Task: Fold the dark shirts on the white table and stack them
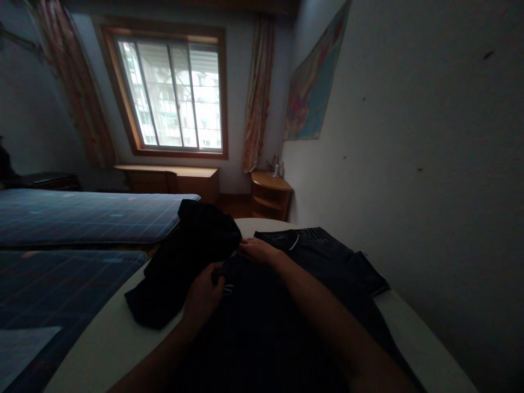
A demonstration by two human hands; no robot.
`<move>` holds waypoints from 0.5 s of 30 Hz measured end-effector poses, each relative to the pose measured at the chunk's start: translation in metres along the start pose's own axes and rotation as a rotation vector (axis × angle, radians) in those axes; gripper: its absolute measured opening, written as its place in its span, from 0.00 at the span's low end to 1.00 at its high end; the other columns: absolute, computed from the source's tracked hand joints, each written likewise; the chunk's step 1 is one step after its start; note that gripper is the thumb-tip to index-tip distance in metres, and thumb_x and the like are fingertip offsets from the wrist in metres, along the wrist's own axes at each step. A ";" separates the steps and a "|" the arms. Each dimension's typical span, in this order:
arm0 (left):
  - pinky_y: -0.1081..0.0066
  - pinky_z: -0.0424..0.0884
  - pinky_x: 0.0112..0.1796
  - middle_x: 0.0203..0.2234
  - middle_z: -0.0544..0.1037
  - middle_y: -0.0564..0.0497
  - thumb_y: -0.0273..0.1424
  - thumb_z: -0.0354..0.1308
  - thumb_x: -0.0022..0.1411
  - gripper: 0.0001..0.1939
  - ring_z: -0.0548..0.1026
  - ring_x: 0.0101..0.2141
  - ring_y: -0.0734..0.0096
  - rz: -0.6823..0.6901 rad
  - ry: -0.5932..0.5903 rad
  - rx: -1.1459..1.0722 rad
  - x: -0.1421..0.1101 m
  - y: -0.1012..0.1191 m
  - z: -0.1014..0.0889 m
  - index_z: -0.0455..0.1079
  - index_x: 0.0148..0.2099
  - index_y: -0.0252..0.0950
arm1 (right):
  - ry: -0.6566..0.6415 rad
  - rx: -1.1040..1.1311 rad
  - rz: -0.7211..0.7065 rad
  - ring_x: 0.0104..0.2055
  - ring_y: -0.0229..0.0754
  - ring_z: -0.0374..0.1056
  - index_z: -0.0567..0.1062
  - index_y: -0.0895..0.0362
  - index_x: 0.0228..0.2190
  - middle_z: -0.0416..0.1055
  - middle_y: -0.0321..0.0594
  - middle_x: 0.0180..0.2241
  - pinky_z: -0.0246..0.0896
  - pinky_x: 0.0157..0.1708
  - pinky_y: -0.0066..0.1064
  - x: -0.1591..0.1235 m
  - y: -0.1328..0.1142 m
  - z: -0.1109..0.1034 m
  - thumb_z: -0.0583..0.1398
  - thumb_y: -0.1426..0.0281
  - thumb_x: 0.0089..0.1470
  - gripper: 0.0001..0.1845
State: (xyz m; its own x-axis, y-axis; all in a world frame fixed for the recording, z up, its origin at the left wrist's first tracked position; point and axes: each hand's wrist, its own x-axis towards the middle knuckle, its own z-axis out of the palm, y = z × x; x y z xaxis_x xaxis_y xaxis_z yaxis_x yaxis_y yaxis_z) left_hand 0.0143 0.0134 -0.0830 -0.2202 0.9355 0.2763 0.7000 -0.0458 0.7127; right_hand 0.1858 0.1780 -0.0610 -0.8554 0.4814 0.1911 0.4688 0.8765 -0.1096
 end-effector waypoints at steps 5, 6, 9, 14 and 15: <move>0.69 0.69 0.39 0.37 0.80 0.50 0.31 0.51 0.63 0.12 0.78 0.37 0.64 0.002 0.012 -0.028 0.001 -0.001 0.000 0.71 0.47 0.39 | 0.119 0.081 0.117 0.41 0.41 0.70 0.72 0.57 0.42 0.72 0.45 0.44 0.60 0.42 0.30 -0.007 0.003 -0.006 0.54 0.74 0.63 0.08; 0.70 0.69 0.38 0.37 0.80 0.50 0.31 0.50 0.63 0.12 0.78 0.37 0.64 -0.001 0.018 -0.028 0.001 -0.002 0.000 0.71 0.47 0.39 | 0.153 0.099 0.154 0.41 0.41 0.70 0.71 0.57 0.43 0.73 0.46 0.44 0.60 0.42 0.31 -0.007 0.004 -0.007 0.53 0.73 0.64 0.08; 0.69 0.68 0.35 0.34 0.80 0.50 0.36 0.50 0.65 0.13 0.78 0.33 0.64 -0.021 0.044 -0.028 0.001 -0.001 0.000 0.71 0.47 0.39 | 0.242 0.152 0.249 0.40 0.43 0.71 0.68 0.57 0.45 0.74 0.45 0.39 0.60 0.40 0.31 -0.005 0.007 -0.007 0.50 0.70 0.66 0.10; 0.67 0.69 0.37 0.38 0.79 0.48 0.41 0.51 0.65 0.15 0.78 0.34 0.63 0.020 0.133 -0.032 0.000 0.003 0.000 0.70 0.47 0.38 | 0.324 0.230 0.280 0.43 0.42 0.70 0.67 0.58 0.45 0.74 0.45 0.40 0.60 0.44 0.31 0.003 0.004 -0.001 0.50 0.77 0.62 0.12; 0.66 0.69 0.38 0.39 0.79 0.48 0.40 0.51 0.65 0.15 0.78 0.36 0.62 0.046 0.145 -0.033 -0.001 0.003 0.000 0.71 0.47 0.38 | 0.326 0.243 0.269 0.44 0.42 0.70 0.68 0.58 0.45 0.74 0.44 0.42 0.60 0.45 0.31 0.004 0.003 0.000 0.51 0.79 0.59 0.14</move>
State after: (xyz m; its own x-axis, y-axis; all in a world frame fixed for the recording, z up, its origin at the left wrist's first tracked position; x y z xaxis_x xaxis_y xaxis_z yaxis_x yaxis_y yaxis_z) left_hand 0.0167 0.0126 -0.0805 -0.2864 0.8717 0.3976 0.6890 -0.1010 0.7177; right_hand 0.1844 0.1828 -0.0605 -0.5796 0.7007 0.4161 0.5651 0.7134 -0.4143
